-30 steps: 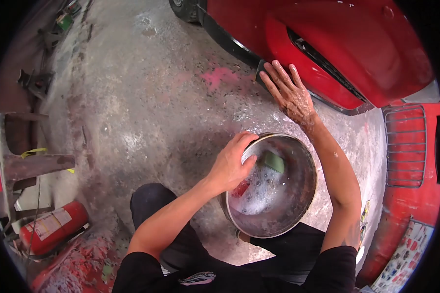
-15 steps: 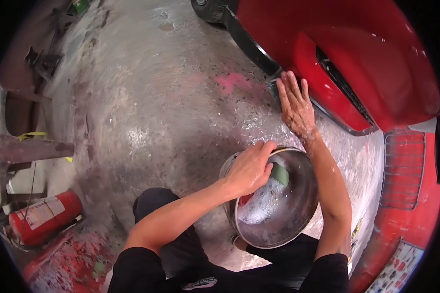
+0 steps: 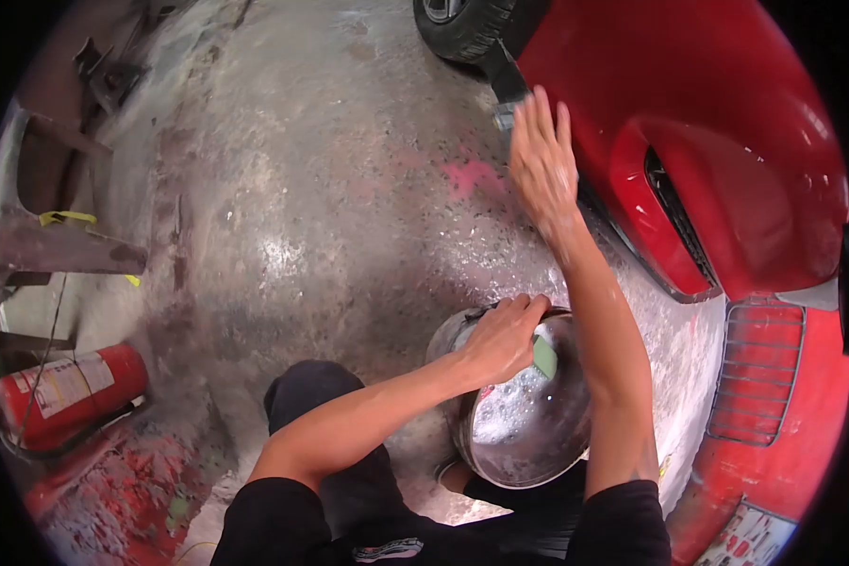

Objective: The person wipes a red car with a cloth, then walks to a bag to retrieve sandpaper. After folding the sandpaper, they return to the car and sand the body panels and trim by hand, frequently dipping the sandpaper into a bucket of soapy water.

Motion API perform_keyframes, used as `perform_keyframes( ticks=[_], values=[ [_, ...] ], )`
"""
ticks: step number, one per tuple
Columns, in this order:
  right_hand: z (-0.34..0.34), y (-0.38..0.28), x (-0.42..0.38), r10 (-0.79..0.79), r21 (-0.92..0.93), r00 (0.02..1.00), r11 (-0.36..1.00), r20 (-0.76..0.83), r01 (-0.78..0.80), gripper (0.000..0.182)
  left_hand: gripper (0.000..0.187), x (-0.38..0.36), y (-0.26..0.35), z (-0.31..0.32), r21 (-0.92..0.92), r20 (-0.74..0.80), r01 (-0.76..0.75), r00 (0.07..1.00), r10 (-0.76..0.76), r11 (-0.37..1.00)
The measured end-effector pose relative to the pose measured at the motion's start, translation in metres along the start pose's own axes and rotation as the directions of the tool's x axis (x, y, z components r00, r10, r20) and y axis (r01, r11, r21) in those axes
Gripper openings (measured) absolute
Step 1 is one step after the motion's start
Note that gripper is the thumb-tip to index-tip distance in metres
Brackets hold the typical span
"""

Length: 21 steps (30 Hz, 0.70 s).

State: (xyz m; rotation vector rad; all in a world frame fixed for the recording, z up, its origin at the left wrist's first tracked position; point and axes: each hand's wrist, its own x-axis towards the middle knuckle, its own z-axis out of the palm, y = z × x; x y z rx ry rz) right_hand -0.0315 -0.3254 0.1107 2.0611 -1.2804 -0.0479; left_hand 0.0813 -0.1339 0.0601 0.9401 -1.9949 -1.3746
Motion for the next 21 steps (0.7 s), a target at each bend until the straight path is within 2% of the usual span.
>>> perform_keyframes(
  ticks=[2,5,7,8,11,12,13,16,18,19,20,21],
  values=[
    [0.006,-0.003,0.011,0.032,0.018,0.999,0.999,-0.011,-0.032,0.049,0.031,-0.002,0.001,-0.002,-0.069,-0.036,-0.012,0.999,0.010,0.998],
    [-0.008,-0.002,-0.013,0.038,0.051,0.999,0.998,-0.007,-0.038,0.049,0.033,-0.006,-0.006,-0.002,-0.005,-0.044,-0.065,0.997,0.064,0.998],
    [-0.001,-0.005,-0.028,0.101,0.054,0.995,0.993,0.010,-0.101,0.049,0.035,-0.004,-0.005,0.005,0.013,-0.068,-0.068,0.995,0.069,0.998],
    [0.006,-0.005,-0.021,0.065,-0.032,0.997,0.997,0.051,-0.063,0.051,0.036,-0.004,-0.009,0.006,0.049,-0.054,-0.064,0.996,0.066,0.997],
    [0.017,-0.007,0.044,-0.015,-0.128,0.998,0.992,0.062,0.023,0.053,0.040,-0.003,-0.008,0.002,0.027,-0.030,-0.048,0.998,0.049,0.998],
    [0.019,-0.008,0.064,0.009,-0.154,0.995,0.988,0.098,0.006,0.054,0.042,-0.005,-0.012,0.007,0.043,-0.118,-0.099,0.988,0.103,0.994],
    [0.019,-0.008,0.064,0.009,-0.154,0.995,0.988,0.098,0.007,0.054,0.042,-0.004,-0.016,0.010,0.043,-0.118,-0.099,0.988,0.103,0.994],
    [0.025,-0.004,0.048,0.042,0.001,0.999,0.999,0.017,-0.042,0.053,0.045,-0.002,-0.014,0.007,0.013,-0.117,-0.125,0.985,0.125,0.992],
    [0.027,-0.003,0.055,0.000,-0.040,1.000,0.999,-0.001,0.000,0.053,0.047,-0.001,-0.011,0.005,0.060,-0.007,-0.059,0.998,0.059,0.996],
    [0.024,-0.006,0.058,-0.012,-0.076,1.000,0.997,-0.008,0.012,0.053,0.047,-0.001,-0.014,0.005,0.063,-0.011,-0.058,0.998,0.058,0.996],
    [0.022,-0.005,0.069,-0.046,-0.157,0.992,0.986,0.115,0.064,0.054,0.048,-0.001,-0.016,0.009,0.047,-0.047,-0.070,0.996,0.073,0.996],
    [0.020,-0.007,0.086,-0.014,-0.186,0.986,0.982,0.167,0.046,0.054,0.049,-0.001,-0.016,0.014,0.030,-0.080,-0.083,0.993,0.086,0.996]
  ],
)
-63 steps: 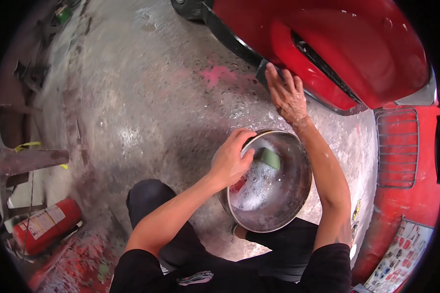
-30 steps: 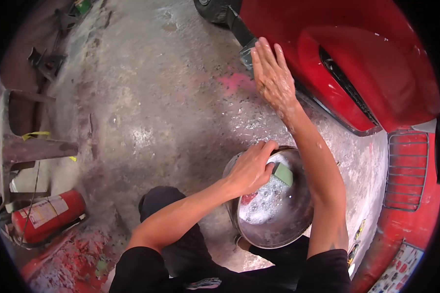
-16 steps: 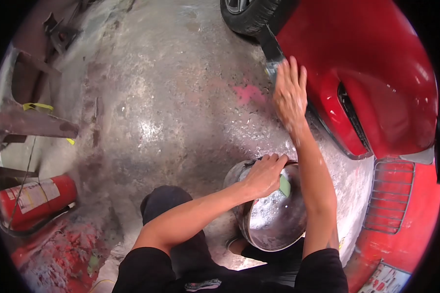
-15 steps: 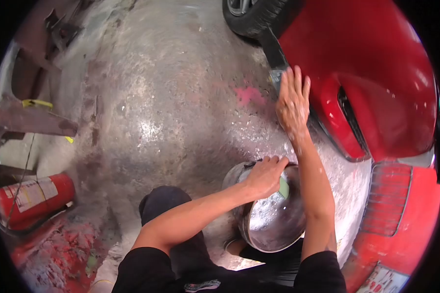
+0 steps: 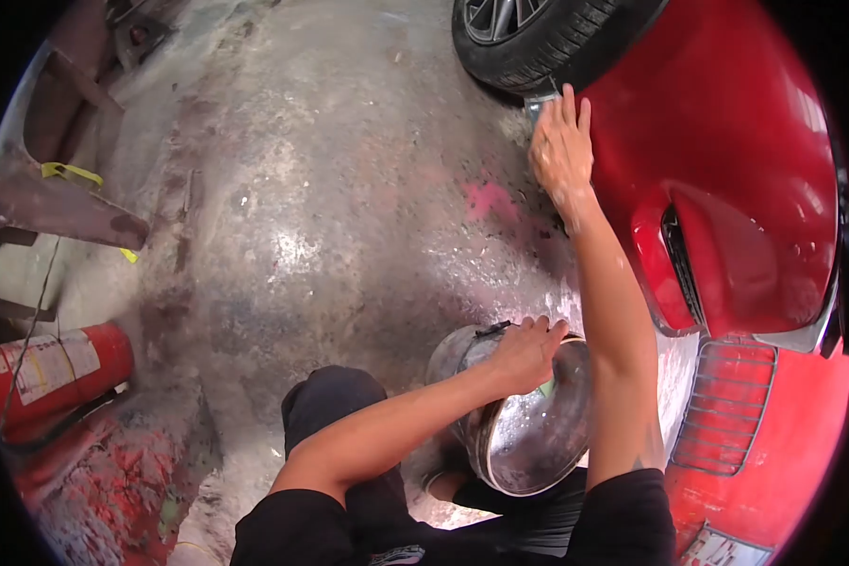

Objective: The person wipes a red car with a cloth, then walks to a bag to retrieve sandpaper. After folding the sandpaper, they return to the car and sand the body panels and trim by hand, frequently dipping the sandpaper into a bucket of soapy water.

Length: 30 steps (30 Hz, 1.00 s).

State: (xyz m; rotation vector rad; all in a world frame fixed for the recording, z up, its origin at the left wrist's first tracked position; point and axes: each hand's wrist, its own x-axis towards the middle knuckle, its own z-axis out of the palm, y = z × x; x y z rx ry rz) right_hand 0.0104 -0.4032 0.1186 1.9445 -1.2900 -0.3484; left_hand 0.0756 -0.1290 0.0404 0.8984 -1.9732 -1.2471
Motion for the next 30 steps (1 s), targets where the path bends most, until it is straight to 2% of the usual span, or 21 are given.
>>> perform_keyframes(
  ticks=[3,5,6,8,10,12,14,16,20,22,24,26,28,30],
  values=[
    [-0.004,-0.005,0.000,0.014,0.004,0.996,1.000,0.082,-0.014,0.053,0.051,-0.001,-0.001,-0.005,-0.028,0.002,-0.025,1.000,0.025,0.999],
    [0.022,-0.004,-0.003,0.059,0.050,0.997,0.997,-0.048,-0.057,0.053,0.052,-0.001,0.001,-0.005,-0.025,-0.007,-0.026,1.000,0.026,0.999],
    [0.018,-0.008,0.007,0.054,0.057,0.997,0.997,-0.058,-0.051,0.053,0.054,-0.002,0.000,-0.004,-0.023,-0.003,-0.022,1.000,0.022,0.999],
    [0.004,-0.005,0.021,-0.008,-0.028,0.997,1.000,0.078,0.010,0.053,0.054,-0.002,-0.002,-0.001,-0.024,0.012,-0.028,1.000,0.028,0.999],
    [0.005,-0.008,0.030,0.003,-0.029,0.993,1.000,0.121,0.000,0.053,0.055,-0.001,-0.003,-0.003,-0.027,0.003,-0.031,0.999,0.032,0.999],
    [0.012,-0.011,0.020,0.066,0.064,0.998,0.996,0.002,-0.066,0.052,0.055,-0.001,0.000,-0.005,-0.015,0.041,-0.001,0.999,0.002,1.000],
    [-0.005,-0.010,-0.009,0.055,0.063,0.998,0.996,0.031,-0.057,0.053,0.055,0.003,0.003,-0.011,0.001,0.061,0.018,0.998,-0.018,1.000],
    [0.011,-0.014,-0.025,0.140,0.089,0.986,0.987,-0.090,-0.132,0.053,0.055,0.003,0.004,-0.015,-0.042,0.088,0.035,0.996,-0.031,0.999],
    [0.000,-0.009,-0.013,0.079,0.014,0.995,0.997,-0.065,-0.078,0.052,0.053,0.003,0.003,-0.009,-0.059,0.086,0.051,0.995,-0.046,0.997],
    [-0.016,-0.006,-0.054,0.075,0.061,0.997,0.995,-0.035,-0.073,0.054,0.052,0.000,0.000,-0.010,-0.038,0.049,0.016,0.999,-0.014,0.999],
    [-0.020,-0.006,-0.119,0.177,0.258,0.984,0.950,0.013,-0.174,0.059,0.051,-0.001,0.000,-0.011,-0.029,0.048,0.004,0.999,-0.003,1.000],
    [0.006,-0.002,-0.166,0.218,0.256,0.976,0.942,0.017,-0.215,0.064,0.050,0.002,-0.001,-0.011,-0.011,0.047,0.003,0.999,-0.002,1.000],
    [0.012,0.004,-0.150,0.132,0.287,0.990,0.951,-0.045,-0.114,0.059,0.045,0.001,0.002,-0.008,-0.043,0.022,0.007,1.000,-0.006,0.999],
    [-0.004,0.003,-0.101,0.075,0.229,0.987,0.972,-0.139,-0.042,0.053,0.044,0.006,0.001,-0.005,-0.051,0.028,0.010,1.000,-0.008,0.999]
  ],
)
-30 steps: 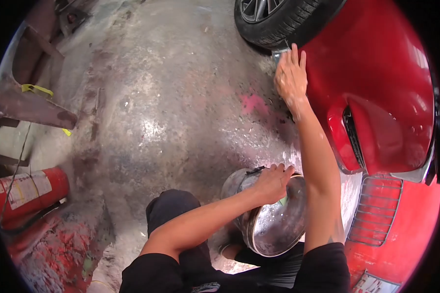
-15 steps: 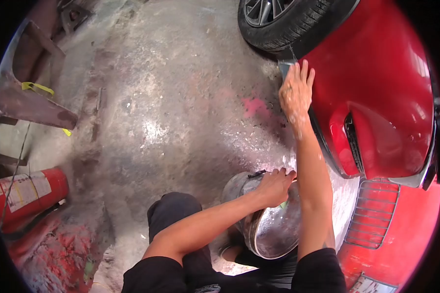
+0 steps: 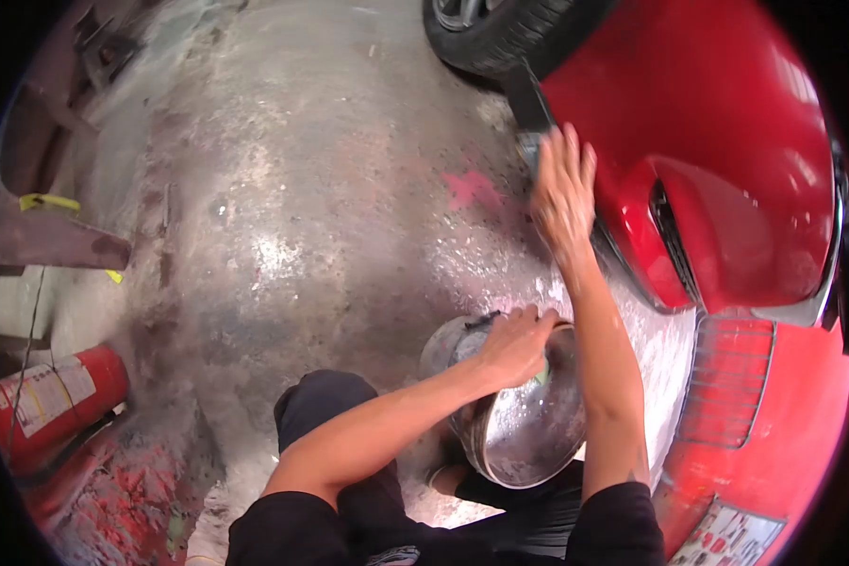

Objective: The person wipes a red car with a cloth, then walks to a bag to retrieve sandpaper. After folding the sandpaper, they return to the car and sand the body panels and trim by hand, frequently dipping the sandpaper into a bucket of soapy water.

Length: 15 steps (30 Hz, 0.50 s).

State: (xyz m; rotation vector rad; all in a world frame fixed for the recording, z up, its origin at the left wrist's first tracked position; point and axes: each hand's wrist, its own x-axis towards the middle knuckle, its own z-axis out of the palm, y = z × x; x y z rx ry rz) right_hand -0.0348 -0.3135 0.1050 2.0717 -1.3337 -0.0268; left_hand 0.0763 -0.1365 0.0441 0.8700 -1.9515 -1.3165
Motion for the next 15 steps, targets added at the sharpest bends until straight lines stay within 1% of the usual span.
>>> perform_keyframes(
  ticks=[1,2,4,6,7,8,9,10,11,12,14,15],
  values=[
    [0.000,-0.003,0.019,0.007,-0.065,1.000,0.998,0.017,-0.006,0.052,0.042,-0.001,0.000,0.003,-0.007,0.008,0.003,1.000,-0.003,1.000],
    [0.004,-0.004,0.025,0.022,-0.092,1.000,0.996,0.022,-0.020,0.051,0.042,-0.005,0.002,0.005,-0.003,0.056,0.000,0.998,0.000,1.000],
    [-0.013,0.009,0.000,0.011,-0.008,0.999,1.000,0.041,-0.011,0.051,0.042,-0.004,0.002,-0.006,-0.001,0.017,-0.013,1.000,0.013,1.000],
    [-0.003,0.024,-0.066,0.038,0.042,0.999,0.998,0.026,-0.039,0.053,0.042,-0.008,0.003,-0.005,0.001,0.022,-0.018,1.000,0.018,1.000],
    [-0.001,0.034,-0.096,0.061,0.036,0.994,0.997,0.091,-0.064,0.055,0.041,-0.009,0.005,-0.007,-0.030,0.029,-0.008,1.000,0.009,1.000],
    [0.018,0.045,-0.112,0.011,-0.011,1.000,1.000,0.015,-0.011,0.059,0.041,-0.006,0.005,-0.010,-0.050,0.027,0.000,1.000,0.001,0.999],
    [0.006,0.044,-0.094,-0.018,0.010,0.998,1.000,0.067,0.018,0.060,0.041,-0.003,0.005,-0.014,-0.044,0.037,-0.004,0.999,0.006,0.999],
    [-0.009,0.040,-0.075,-0.033,0.030,0.990,0.999,0.138,0.029,0.061,0.041,-0.002,0.007,-0.015,-0.055,0.073,0.035,0.997,-0.031,0.998],
    [0.002,0.039,-0.061,-0.089,0.042,0.994,0.995,0.069,0.086,0.060,0.042,-0.001,0.010,-0.013,-0.064,0.105,0.072,0.992,-0.065,0.995],
    [0.003,0.034,-0.044,-0.080,0.047,0.996,0.996,0.046,0.078,0.059,0.042,0.000,0.011,-0.011,-0.062,0.134,0.062,0.990,-0.053,0.996],
    [-0.004,0.038,-0.048,-0.040,0.154,0.999,0.987,0.036,0.034,0.059,0.044,-0.001,0.008,-0.013,-0.058,0.098,0.032,0.995,-0.027,0.998],
    [-0.008,0.048,-0.074,-0.050,0.141,0.995,0.989,0.083,0.038,0.059,0.045,-0.001,0.010,-0.017,-0.052,0.120,0.041,0.992,-0.035,0.998]
  ],
)
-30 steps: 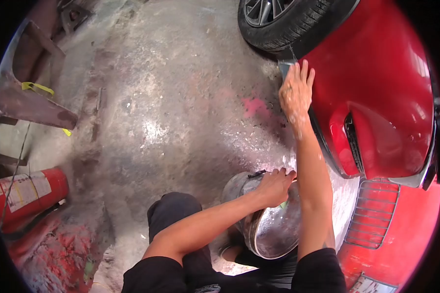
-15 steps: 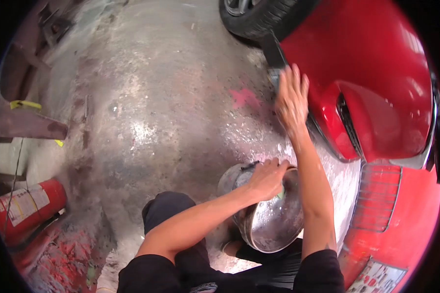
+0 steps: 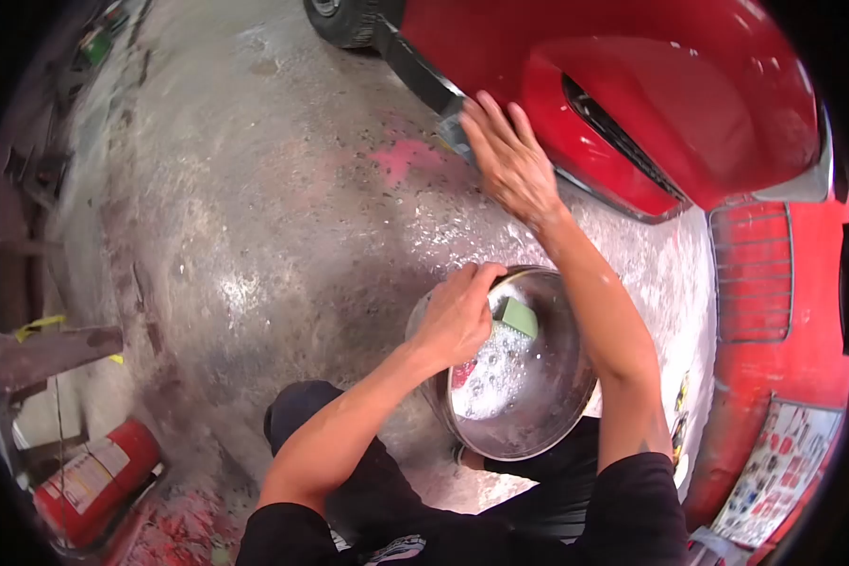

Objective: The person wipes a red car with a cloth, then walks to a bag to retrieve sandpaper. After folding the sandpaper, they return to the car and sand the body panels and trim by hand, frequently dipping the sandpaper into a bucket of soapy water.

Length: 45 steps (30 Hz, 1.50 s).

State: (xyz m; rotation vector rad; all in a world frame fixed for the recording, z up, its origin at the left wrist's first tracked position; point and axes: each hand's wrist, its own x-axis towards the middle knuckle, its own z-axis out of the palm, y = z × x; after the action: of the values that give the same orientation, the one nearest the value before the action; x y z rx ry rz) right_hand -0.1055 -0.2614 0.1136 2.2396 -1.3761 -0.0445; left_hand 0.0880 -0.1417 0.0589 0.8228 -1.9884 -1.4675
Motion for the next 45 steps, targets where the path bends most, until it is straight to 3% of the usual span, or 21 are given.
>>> perform_keyframes(
  ticks=[2,5,9,13,15,18,20,21,23,27,29,33,35,39,41,45],
  values=[
    [0.001,0.025,-0.073,0.018,-0.060,0.999,0.998,0.049,-0.015,0.061,0.045,-0.002,0.000,0.000,-0.003,0.001,-0.015,1.000,0.015,1.000],
    [0.003,0.053,-0.119,-0.008,-0.060,0.988,0.998,0.154,0.017,0.062,0.044,0.000,0.006,-0.002,0.000,0.014,0.002,1.000,-0.002,1.000],
    [-0.003,0.024,-0.053,-0.047,0.055,0.997,0.998,0.058,0.044,0.063,0.044,0.001,0.011,-0.004,0.048,0.060,0.048,0.997,-0.051,0.998],
    [-0.018,0.067,-0.119,-0.118,0.026,0.991,0.993,0.059,0.117,0.064,0.047,-0.001,0.019,-0.004,0.073,0.038,0.112,0.993,-0.115,0.991],
    [-0.018,0.101,-0.180,-0.091,-0.101,0.973,0.988,0.210,0.114,0.065,0.047,0.000,0.016,0.001,0.072,-0.014,0.049,0.999,-0.048,0.996],
    [0.012,0.104,-0.181,-0.135,0.026,0.981,0.991,0.139,0.133,0.070,0.049,0.002,0.012,0.005,0.076,-0.003,0.069,0.998,-0.069,0.995],
    [0.018,0.083,-0.133,-0.188,0.176,0.982,0.967,0.011,0.183,0.068,0.051,0.002,0.015,0.004,0.080,0.020,0.077,0.997,-0.079,0.994],
    [0.008,0.070,-0.111,-0.197,0.077,0.980,0.978,0.031,0.194,0.066,0.054,-0.001,0.019,0.003,0.047,0.001,0.138,0.990,-0.138,0.989],
    [0.009,0.075,-0.113,-0.207,0.084,0.978,0.975,0.000,0.207,0.065,0.058,-0.001,0.027,0.008,0.037,0.018,0.214,0.976,-0.215,0.976],
    [0.028,0.152,-0.229,-0.228,0.115,0.972,0.966,-0.059,0.234,0.061,0.063,0.005,0.034,0.008,0.124,-0.022,0.224,0.975,-0.223,0.967],
    [0.037,0.173,-0.266,-0.208,0.001,0.977,0.978,-0.048,0.208,0.062,0.062,0.010,0.036,0.009,0.179,0.016,0.202,0.978,-0.208,0.963],
    [0.024,0.126,-0.178,-0.305,0.079,0.951,0.948,-0.057,0.309,0.065,0.063,0.000,0.021,0.008,0.204,0.008,0.195,0.980,-0.201,0.959],
    [0.025,0.137,-0.184,-0.301,0.125,0.940,0.938,-0.161,0.322,0.066,0.061,0.001,0.027,0.007,0.302,0.004,0.230,0.970,-0.243,0.925],
    [0.051,0.214,-0.291,-0.312,0.129,0.940,0.936,-0.136,0.329,0.063,0.059,0.006,0.033,0.012,0.277,-0.033,0.284,0.958,-0.286,0.918],
    [0.055,0.227,-0.314,-0.239,0.204,0.969,0.947,-0.066,0.247,0.062,0.058,0.005,0.032,0.011,0.328,-0.019,0.254,0.965,-0.263,0.910],
    [0.042,0.168,-0.224,-0.349,0.057,0.931,0.933,-0.107,0.356,0.066,0.058,0.010,0.046,0.017,0.386,-0.025,0.270,0.959,-0.282,0.882]
  ],
)
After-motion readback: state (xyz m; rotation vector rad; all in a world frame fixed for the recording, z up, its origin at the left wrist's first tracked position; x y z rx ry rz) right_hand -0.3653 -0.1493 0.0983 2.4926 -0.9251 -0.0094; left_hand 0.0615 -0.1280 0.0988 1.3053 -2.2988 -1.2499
